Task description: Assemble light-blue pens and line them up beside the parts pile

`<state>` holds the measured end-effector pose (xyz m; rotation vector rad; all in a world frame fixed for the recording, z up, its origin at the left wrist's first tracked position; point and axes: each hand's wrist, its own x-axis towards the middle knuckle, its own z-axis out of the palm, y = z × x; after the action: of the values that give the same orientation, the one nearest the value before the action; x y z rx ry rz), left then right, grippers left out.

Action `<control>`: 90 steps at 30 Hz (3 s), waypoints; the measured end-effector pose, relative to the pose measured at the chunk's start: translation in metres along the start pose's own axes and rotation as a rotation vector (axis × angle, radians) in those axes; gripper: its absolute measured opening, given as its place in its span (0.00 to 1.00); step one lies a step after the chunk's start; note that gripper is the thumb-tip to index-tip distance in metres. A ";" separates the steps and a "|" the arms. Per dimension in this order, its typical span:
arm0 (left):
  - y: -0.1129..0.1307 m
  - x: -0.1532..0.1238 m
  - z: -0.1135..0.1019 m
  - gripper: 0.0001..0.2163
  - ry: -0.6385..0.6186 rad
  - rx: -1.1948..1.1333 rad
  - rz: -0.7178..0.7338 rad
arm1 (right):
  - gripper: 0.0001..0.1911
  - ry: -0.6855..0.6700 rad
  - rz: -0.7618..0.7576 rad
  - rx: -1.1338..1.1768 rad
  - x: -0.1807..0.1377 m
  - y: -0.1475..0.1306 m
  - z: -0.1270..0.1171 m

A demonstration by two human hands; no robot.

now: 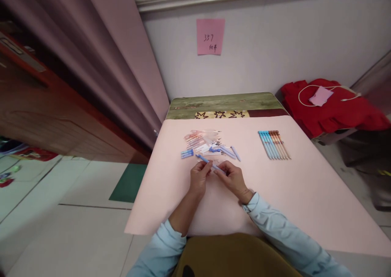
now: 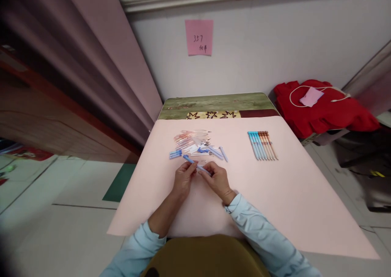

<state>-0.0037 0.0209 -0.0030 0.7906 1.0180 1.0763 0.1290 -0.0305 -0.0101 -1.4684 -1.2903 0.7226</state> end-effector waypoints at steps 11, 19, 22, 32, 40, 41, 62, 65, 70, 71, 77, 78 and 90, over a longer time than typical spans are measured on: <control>-0.005 -0.001 -0.012 0.13 -0.082 0.054 0.017 | 0.15 -0.086 -0.080 -0.219 -0.005 0.003 -0.002; -0.017 -0.002 -0.013 0.11 -0.150 0.084 0.119 | 0.12 -0.028 -0.177 -0.372 -0.007 -0.007 0.005; -0.022 0.001 -0.015 0.11 -0.199 0.094 0.165 | 0.09 0.034 -0.252 -0.455 -0.010 -0.006 0.009; -0.025 0.001 -0.013 0.11 -0.243 0.035 0.177 | 0.09 0.140 -0.382 -0.698 -0.016 -0.003 0.017; -0.021 0.000 -0.017 0.11 -0.216 0.086 0.177 | 0.09 0.129 -0.399 -0.745 -0.017 0.001 0.018; -0.020 0.000 -0.018 0.11 -0.214 0.091 0.176 | 0.09 0.123 -0.408 -0.743 -0.016 0.002 0.017; -0.001 -0.008 -0.013 0.12 -0.159 0.144 0.098 | 0.10 0.067 -0.333 -0.541 -0.011 0.002 0.008; 0.001 -0.006 -0.012 0.11 -0.193 0.203 0.093 | 0.11 0.041 -0.319 -0.508 -0.010 0.003 0.005; 0.000 -0.009 -0.008 0.12 -0.174 0.252 0.090 | 0.12 0.016 -0.285 -0.469 -0.011 0.004 0.002; 0.000 -0.009 -0.007 0.12 -0.166 0.258 0.090 | 0.12 0.021 -0.270 -0.454 -0.011 0.004 0.002; 0.018 0.003 -0.019 0.13 -0.019 0.339 0.204 | 0.14 0.187 -0.064 -0.202 -0.008 0.005 -0.003; 0.025 0.009 -0.025 0.11 0.025 0.415 0.280 | 0.15 0.223 -0.019 -0.130 -0.007 0.007 -0.003; 0.053 0.049 -0.032 0.09 -0.302 1.482 0.697 | 0.17 0.257 0.099 0.140 -0.003 0.017 -0.005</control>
<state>-0.0443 0.0849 0.0206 2.5522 1.2183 0.5326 0.1386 -0.0330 -0.0246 -1.4653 -0.9586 0.6509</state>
